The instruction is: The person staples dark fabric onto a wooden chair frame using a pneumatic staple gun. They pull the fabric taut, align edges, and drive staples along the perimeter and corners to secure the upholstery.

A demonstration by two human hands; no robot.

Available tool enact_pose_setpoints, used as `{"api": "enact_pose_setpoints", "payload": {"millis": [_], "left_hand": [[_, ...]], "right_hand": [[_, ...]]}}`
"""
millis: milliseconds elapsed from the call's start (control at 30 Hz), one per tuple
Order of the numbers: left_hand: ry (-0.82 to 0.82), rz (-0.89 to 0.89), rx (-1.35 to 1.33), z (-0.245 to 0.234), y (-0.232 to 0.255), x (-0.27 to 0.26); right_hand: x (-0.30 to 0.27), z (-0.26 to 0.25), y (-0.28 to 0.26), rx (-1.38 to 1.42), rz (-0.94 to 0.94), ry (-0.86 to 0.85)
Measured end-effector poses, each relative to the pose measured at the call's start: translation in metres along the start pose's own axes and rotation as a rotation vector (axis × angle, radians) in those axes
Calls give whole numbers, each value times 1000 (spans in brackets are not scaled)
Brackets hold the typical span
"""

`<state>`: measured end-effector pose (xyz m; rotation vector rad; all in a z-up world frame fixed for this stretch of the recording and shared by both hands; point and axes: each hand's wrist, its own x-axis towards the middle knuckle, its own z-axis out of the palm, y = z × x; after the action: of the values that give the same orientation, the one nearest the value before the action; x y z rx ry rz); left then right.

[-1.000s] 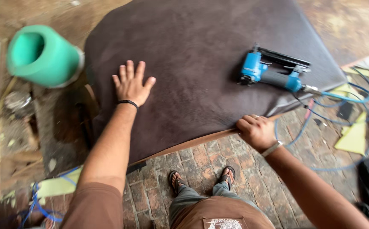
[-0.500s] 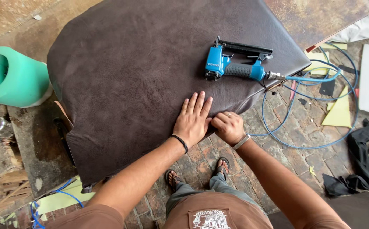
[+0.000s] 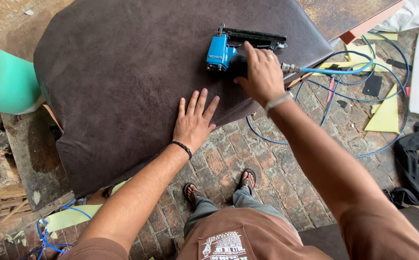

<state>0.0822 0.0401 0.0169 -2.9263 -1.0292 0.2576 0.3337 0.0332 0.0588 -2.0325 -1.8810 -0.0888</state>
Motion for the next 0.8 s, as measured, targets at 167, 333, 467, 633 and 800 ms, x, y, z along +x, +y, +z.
{"api": "enact_pose_setpoints", "payload": {"millis": [167,333,467,633,800], "left_hand": [[19,-4,-8,1,0,5],[24,2,-12,2,-1,3],[24,-2,-26,3,-4,2],[37,-1,-36,2,1,5],[67,14,-14,4,-5,1]], "right_hand": [[41,-8,-1,29,125,-349],[-58,-39,-16,103,178,-465],[-169,-9,-35,482,47,-141],[-225,53,-49,674,335,-179],[-219,80,-54,737,279,-108]]}}
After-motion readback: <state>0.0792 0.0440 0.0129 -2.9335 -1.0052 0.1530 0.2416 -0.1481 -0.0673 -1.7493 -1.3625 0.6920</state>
